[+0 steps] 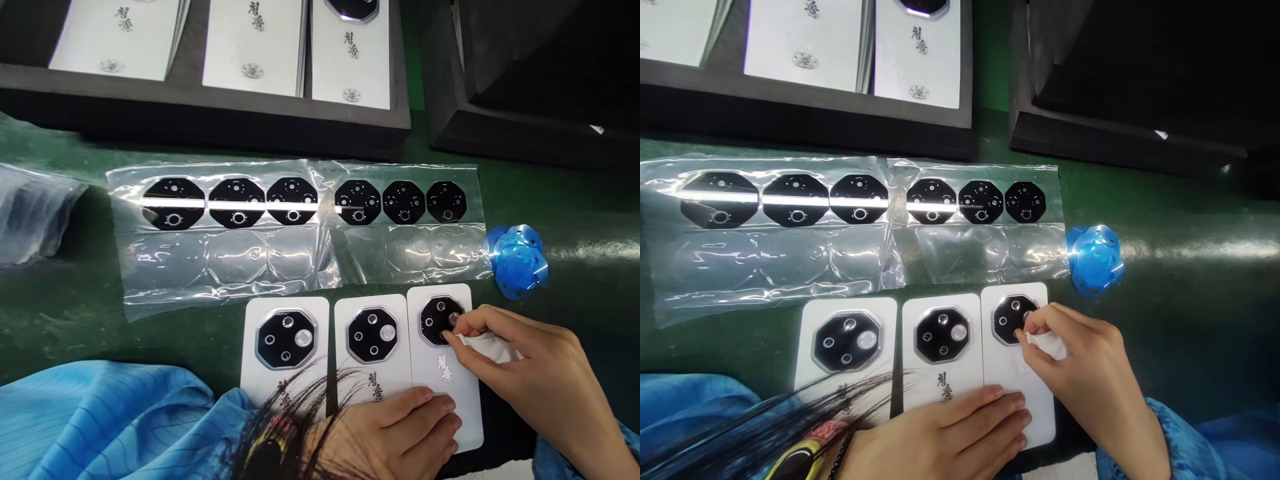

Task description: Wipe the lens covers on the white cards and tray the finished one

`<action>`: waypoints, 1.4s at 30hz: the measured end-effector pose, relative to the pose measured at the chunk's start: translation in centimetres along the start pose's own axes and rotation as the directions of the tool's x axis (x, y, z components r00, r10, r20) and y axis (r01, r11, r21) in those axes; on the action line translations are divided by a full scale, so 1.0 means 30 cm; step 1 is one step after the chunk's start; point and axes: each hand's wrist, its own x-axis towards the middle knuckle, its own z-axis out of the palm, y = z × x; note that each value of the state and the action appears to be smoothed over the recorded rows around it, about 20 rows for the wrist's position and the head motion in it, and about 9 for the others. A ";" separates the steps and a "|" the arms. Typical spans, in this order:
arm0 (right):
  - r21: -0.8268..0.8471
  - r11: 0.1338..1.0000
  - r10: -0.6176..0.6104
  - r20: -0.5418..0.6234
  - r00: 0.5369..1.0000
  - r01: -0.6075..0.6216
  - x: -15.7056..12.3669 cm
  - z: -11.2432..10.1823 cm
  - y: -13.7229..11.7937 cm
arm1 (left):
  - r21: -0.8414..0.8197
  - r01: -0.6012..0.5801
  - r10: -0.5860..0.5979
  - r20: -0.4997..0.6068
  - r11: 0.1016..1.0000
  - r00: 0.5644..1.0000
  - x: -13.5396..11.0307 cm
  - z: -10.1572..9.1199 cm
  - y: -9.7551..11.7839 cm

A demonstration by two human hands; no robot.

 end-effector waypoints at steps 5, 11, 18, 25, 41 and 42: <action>-0.001 1.000 -0.029 -0.015 0.999 0.029 -0.007 0.004 0.010 | 0.005 0.006 -0.006 -0.002 1.000 1.000 0.000 -0.001 0.001; 0.009 1.000 -0.010 -0.027 1.000 0.010 -0.009 0.003 0.005 | -0.051 0.016 -0.017 -0.021 0.999 1.000 0.003 0.002 -0.004; 0.077 0.991 0.105 0.029 0.994 -0.107 -0.006 0.003 0.009 | -0.065 0.025 -0.028 -0.048 0.998 0.998 0.007 -0.001 -0.006; 0.052 0.997 0.054 0.011 0.998 -0.055 -0.007 0.002 0.011 | -0.081 0.019 -0.021 -0.027 0.997 0.999 0.001 0.002 -0.002; 0.237 0.946 0.233 -0.029 0.972 -0.220 -0.059 -0.007 0.020 | -0.073 0.019 -0.021 -0.023 0.997 1.000 0.010 -0.010 -0.004; 0.248 0.946 0.227 -0.041 0.973 -0.210 -0.069 -0.005 0.018 | -0.079 0.018 -0.019 -0.020 0.997 1.000 0.010 -0.010 -0.005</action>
